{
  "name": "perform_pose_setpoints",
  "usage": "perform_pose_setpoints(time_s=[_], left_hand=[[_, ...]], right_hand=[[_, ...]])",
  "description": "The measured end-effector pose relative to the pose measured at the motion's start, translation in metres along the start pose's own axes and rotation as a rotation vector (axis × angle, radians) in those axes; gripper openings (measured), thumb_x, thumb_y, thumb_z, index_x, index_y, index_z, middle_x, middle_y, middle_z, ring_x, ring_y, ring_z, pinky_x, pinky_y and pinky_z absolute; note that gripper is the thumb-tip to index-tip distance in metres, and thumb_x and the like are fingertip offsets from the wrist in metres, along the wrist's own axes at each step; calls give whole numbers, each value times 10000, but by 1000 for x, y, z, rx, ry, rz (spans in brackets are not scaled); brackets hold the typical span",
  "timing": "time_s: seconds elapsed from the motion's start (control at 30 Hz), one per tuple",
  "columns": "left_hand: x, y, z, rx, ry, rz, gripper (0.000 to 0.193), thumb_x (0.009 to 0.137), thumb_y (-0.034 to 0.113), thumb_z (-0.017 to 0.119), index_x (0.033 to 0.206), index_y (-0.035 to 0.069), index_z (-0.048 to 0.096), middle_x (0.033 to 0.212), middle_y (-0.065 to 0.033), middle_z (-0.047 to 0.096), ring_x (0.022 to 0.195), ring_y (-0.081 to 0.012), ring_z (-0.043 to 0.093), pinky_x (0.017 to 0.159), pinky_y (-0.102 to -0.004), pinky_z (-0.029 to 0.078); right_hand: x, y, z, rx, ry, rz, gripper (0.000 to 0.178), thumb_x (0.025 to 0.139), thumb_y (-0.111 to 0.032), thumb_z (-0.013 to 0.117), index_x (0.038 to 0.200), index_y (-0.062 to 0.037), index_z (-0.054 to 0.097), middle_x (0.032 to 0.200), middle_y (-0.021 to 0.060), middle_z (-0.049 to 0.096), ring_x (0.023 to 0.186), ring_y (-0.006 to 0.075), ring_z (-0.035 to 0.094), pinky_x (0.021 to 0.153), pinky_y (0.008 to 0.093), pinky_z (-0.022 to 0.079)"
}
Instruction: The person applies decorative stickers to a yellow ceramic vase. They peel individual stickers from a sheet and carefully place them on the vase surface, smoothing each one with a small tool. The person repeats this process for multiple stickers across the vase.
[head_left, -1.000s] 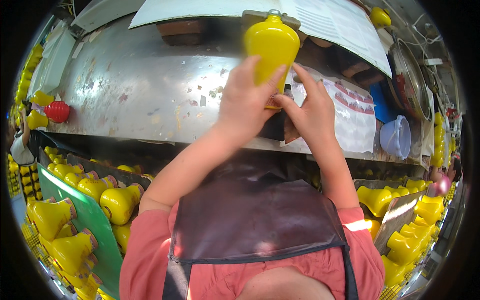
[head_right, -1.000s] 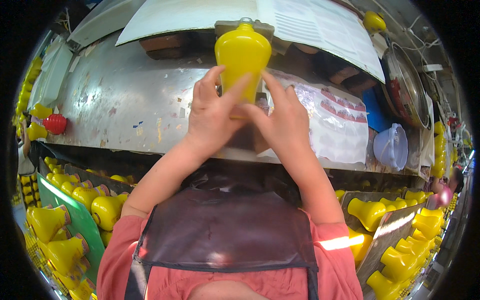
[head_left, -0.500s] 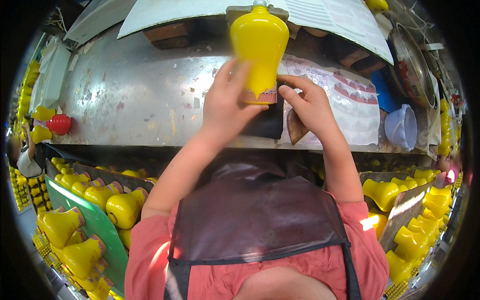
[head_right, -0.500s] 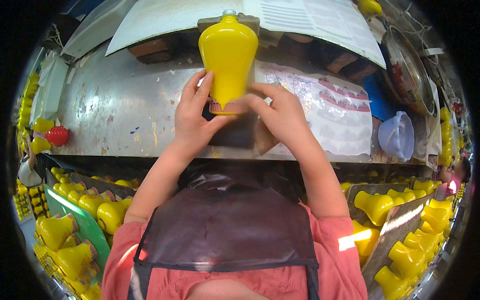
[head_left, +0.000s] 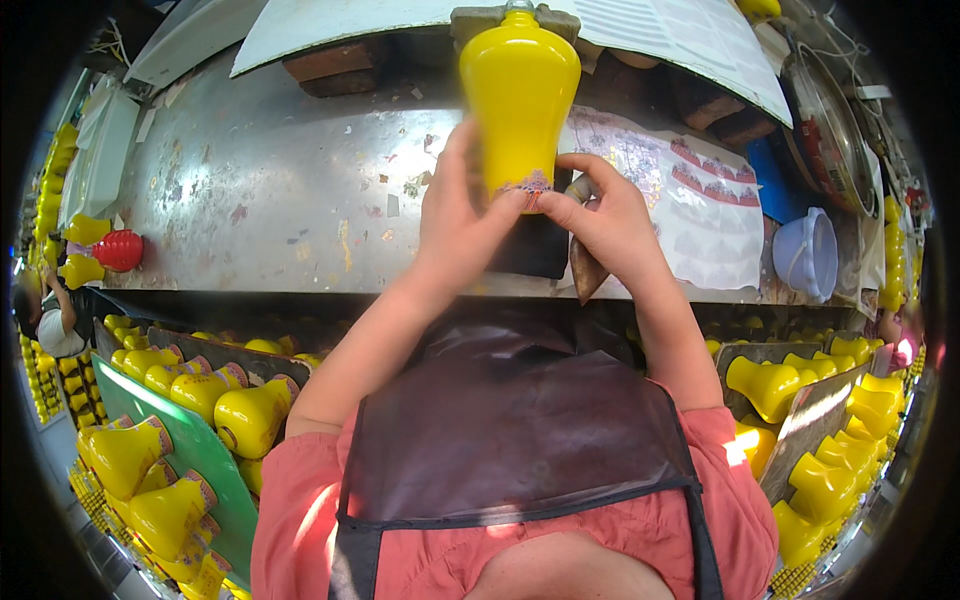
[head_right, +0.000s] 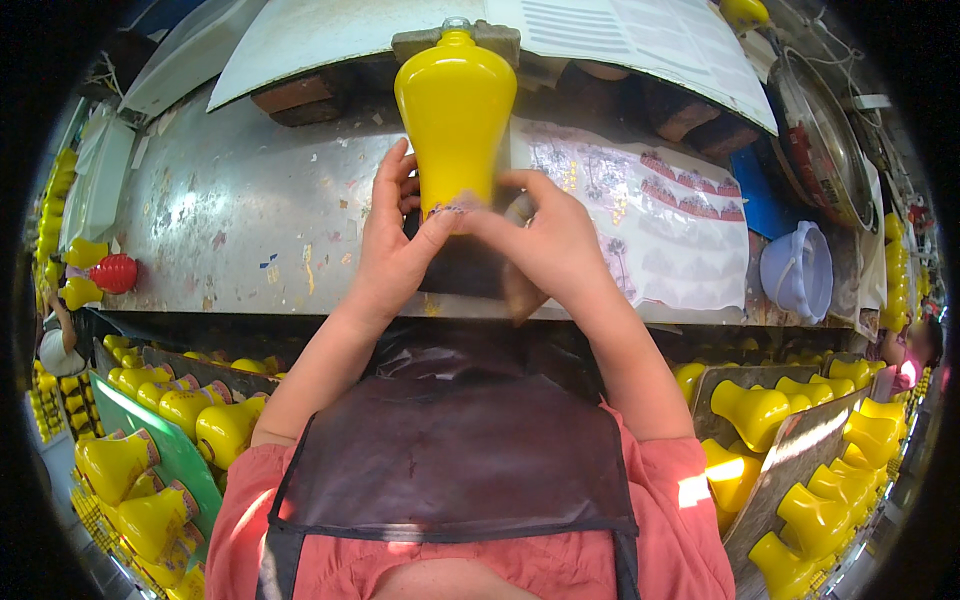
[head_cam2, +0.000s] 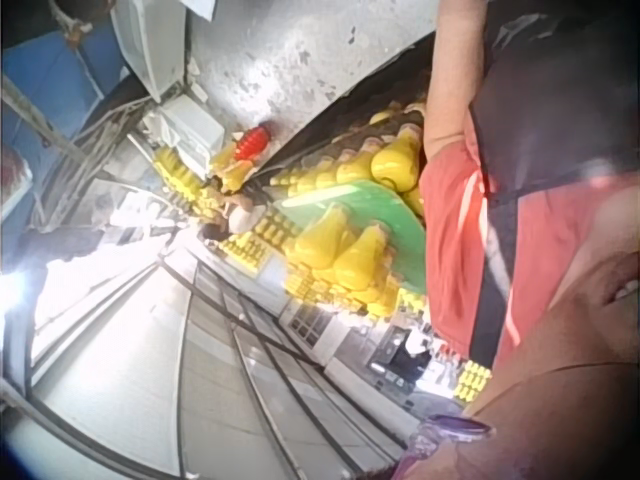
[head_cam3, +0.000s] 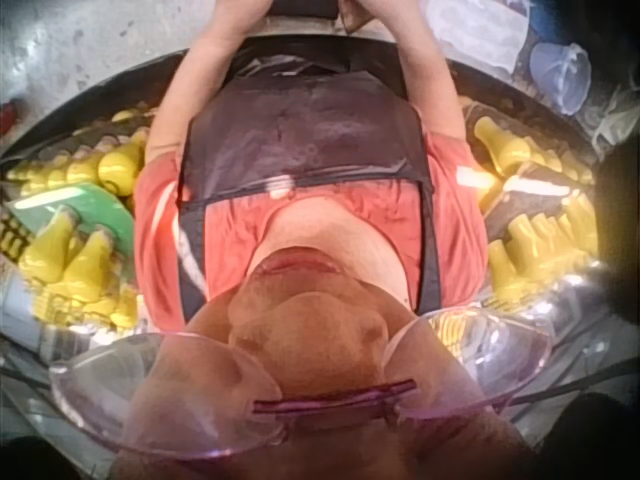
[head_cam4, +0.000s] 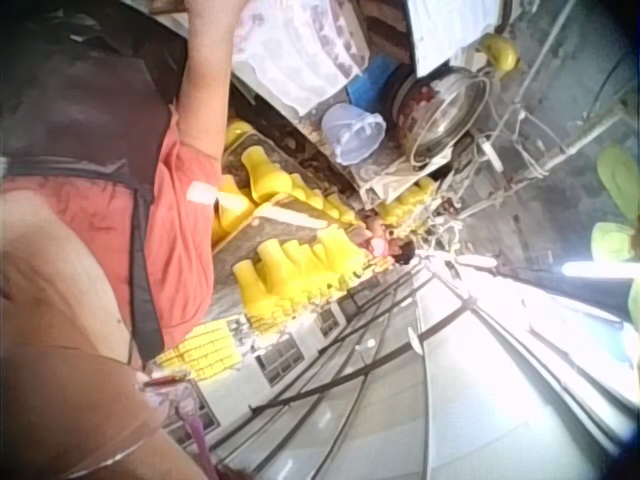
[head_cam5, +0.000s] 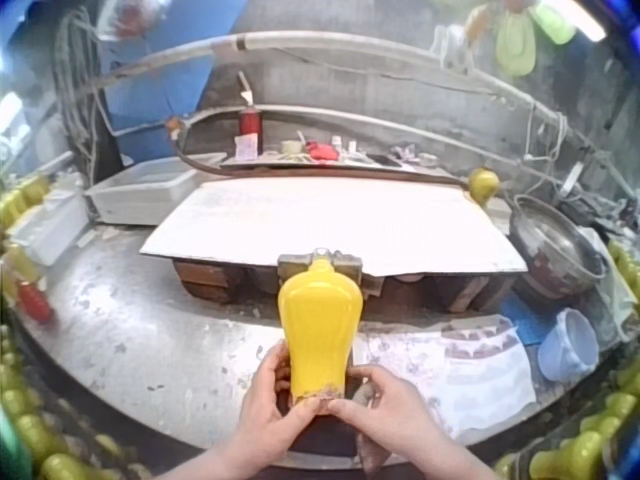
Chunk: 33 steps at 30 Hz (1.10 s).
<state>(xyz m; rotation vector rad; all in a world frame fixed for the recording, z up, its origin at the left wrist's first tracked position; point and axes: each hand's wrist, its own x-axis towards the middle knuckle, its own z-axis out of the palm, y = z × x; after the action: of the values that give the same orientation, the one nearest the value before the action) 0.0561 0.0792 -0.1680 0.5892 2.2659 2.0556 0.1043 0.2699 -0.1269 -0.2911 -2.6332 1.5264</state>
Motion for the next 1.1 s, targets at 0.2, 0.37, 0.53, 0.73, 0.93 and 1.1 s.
perform_pose_setpoints(time_s=[0.2,0.37,0.53,0.73,0.93,1.1], left_hand=[[2,-3,-8,219,-71,70,878,838,301,819,1574,76,396,1467,-252,494,1373,-405,488,1147,-481,394],[-2,9,-1,562,-18,269,895,777,181,873,1562,90,453,1472,-183,487,1241,-335,543,1040,-419,486],[2,7,-8,570,-37,281,880,746,118,894,1528,45,497,1487,-181,490,1270,-367,568,1002,-400,537],[0,-1,-10,564,-25,326,955,748,157,896,1560,8,416,1511,-232,480,1303,-408,560,1047,-439,507],[3,-5,-22,378,-148,205,880,880,225,785,1596,-15,334,1547,-239,442,1360,-393,515,1115,-438,442],[13,-7,-19,159,-143,115,701,1000,243,553,1594,-36,307,1518,-274,449,1398,-439,467,1161,-478,382]], right_hand=[[10,4,-1,316,-192,201,565,884,-408,783,1299,-32,708,791,50,691,670,91,622,632,274,507],[3,-13,2,-2,-183,147,539,912,-426,723,1283,-37,707,794,112,723,703,136,703,668,296,542],[8,-19,-2,15,-248,218,561,899,-437,717,1286,-30,698,844,161,747,787,205,754,731,330,570],[4,-10,-6,39,-194,129,528,965,-328,660,1401,-33,628,866,113,744,788,164,707,755,329,560],[7,1,-6,279,-228,213,519,994,-285,626,1465,-70,587,888,79,698,736,113,638,692,284,527],[10,12,0,179,-220,49,589,954,-316,687,1479,-75,572,786,61,672,656,90,599,643,260,507]])
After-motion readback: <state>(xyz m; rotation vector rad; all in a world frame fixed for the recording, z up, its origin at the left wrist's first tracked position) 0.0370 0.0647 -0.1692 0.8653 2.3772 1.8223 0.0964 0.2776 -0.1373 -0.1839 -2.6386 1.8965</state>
